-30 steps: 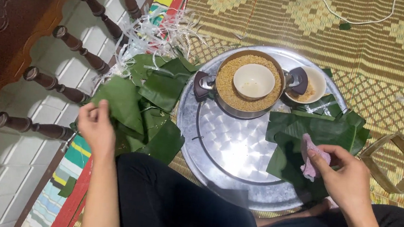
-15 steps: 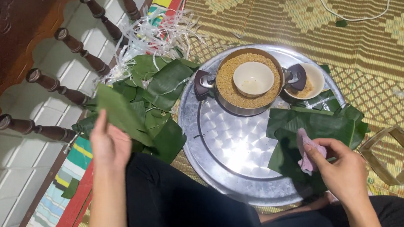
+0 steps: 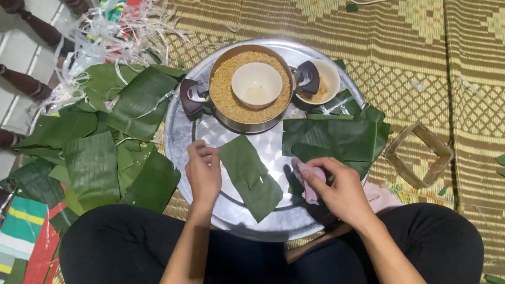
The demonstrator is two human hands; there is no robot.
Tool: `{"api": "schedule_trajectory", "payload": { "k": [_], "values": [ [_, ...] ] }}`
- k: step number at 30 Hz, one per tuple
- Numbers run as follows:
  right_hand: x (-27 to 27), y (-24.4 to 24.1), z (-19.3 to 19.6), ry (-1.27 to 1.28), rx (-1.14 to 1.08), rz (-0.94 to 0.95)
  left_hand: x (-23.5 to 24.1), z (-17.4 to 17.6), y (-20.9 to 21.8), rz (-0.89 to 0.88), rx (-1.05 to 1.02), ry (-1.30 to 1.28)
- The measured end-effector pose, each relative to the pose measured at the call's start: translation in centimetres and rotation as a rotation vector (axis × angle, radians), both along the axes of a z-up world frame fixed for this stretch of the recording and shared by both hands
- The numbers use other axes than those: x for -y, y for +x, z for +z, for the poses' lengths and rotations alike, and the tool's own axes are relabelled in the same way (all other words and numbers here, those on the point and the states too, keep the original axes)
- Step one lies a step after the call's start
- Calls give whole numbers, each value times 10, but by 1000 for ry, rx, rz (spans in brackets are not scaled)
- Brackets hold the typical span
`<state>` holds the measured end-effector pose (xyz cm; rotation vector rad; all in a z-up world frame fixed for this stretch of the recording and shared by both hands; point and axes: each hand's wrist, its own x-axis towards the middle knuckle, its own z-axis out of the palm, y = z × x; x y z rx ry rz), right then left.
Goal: A person is preparing food by placing small portions of pink filling onto banana leaves and stacking them on a large metal tray while sitting on the floor.
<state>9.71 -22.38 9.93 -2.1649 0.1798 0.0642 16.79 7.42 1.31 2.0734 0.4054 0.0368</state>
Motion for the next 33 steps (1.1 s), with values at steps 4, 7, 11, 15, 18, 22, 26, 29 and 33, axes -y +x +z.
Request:
{"api": "schedule_trajectory", "payload": {
  "k": [4,7,11,15,18,22,26,29,33],
  "values": [
    [-1,5,7,-17,-4,58,29,37,-26,16,345,584],
    [-3,10,16,-38,-22,69,71,42,-75,-193,356,826],
    [-8,9,22,-80,-7,44,98,15,-121,-497,319,896],
    [-3,3,20,-83,-1,52,91,-10,-113,-462,391,856],
    [-1,5,21,-59,52,37,77,-6,-111,-571,381,879],
    [-7,4,27,-16,77,93,60,25,-114,-699,382,576],
    [-18,19,11,207,-102,215,71,46,-112,-654,522,684],
    [-25,39,-22,687,-246,278,69,-7,-122,-629,357,882],
    [-55,41,-46,-40,-28,343,73,-10,-126,-613,260,925]
  ]
}}
